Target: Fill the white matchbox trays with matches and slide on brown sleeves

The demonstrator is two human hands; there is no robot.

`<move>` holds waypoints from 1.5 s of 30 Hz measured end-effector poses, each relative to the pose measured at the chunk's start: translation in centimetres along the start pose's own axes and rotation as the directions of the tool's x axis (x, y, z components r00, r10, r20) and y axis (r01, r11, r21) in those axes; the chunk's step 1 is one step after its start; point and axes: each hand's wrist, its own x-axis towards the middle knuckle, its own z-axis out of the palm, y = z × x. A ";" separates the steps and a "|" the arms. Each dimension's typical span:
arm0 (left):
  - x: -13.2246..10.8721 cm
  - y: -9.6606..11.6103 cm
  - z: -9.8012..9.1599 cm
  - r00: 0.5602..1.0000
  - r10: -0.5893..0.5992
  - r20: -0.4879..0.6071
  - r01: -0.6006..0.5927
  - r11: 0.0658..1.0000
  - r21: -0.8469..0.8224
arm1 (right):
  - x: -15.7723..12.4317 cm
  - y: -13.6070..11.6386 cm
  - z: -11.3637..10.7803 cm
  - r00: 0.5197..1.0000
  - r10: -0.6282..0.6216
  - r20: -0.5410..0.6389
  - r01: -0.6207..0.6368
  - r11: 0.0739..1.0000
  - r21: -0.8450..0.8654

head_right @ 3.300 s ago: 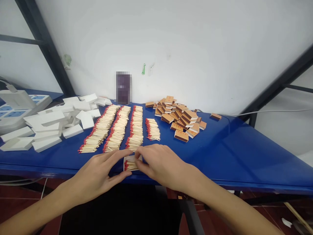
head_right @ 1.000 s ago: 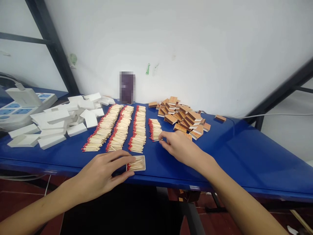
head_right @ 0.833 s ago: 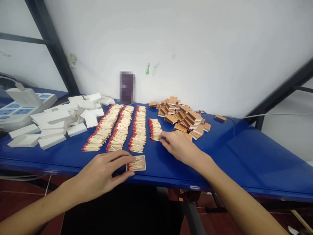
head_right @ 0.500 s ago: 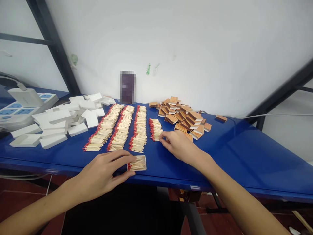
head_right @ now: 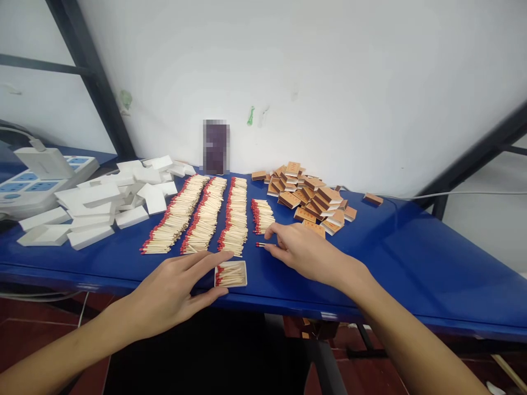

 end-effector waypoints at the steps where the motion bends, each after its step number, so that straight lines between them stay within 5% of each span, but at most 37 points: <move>1: 0.0 0.0 0.0 1.000 0.001 -0.001 -0.001 1.000 0.001 | 0.0 0.1 -0.1 1.000 0.004 0.019 -0.004 1.000 -0.010; 10: 0.0 0.1 0.0 1.000 0.002 -0.012 -0.001 1.000 0.018 | 0.1 0.6 0.0 0.997 -0.059 0.057 0.062 0.996 -0.062; 16: 0.1 0.2 -0.2 1.000 -0.011 -0.004 0.011 1.000 -0.029 | -1.0 -3.5 -0.4 0.990 -0.142 0.001 0.142 0.990 -0.009; 21: 0.0 0.2 -0.5 0.999 0.004 0.031 -0.002 0.998 -0.066 | -0.7 -5.9 0.2 0.968 -0.236 0.081 0.236 0.972 0.006; 29: 0.3 0.1 -0.2 0.999 0.013 0.038 -0.011 0.999 -0.052 | 0.0 -1.4 -0.9 0.990 -0.055 -0.133 0.037 0.989 -0.140; 34: 0.3 0.1 -0.2 1.000 0.012 0.019 -0.010 0.998 -0.062 | 1.2 1.8 0.1 0.993 -0.012 -0.122 -0.013 0.978 -0.206; 45: 0.2 0.0 -0.1 1.000 0.015 0.007 -0.015 0.998 -0.064 | 2.0 2.1 0.4 0.991 -0.030 -0.129 0.015 0.993 -0.117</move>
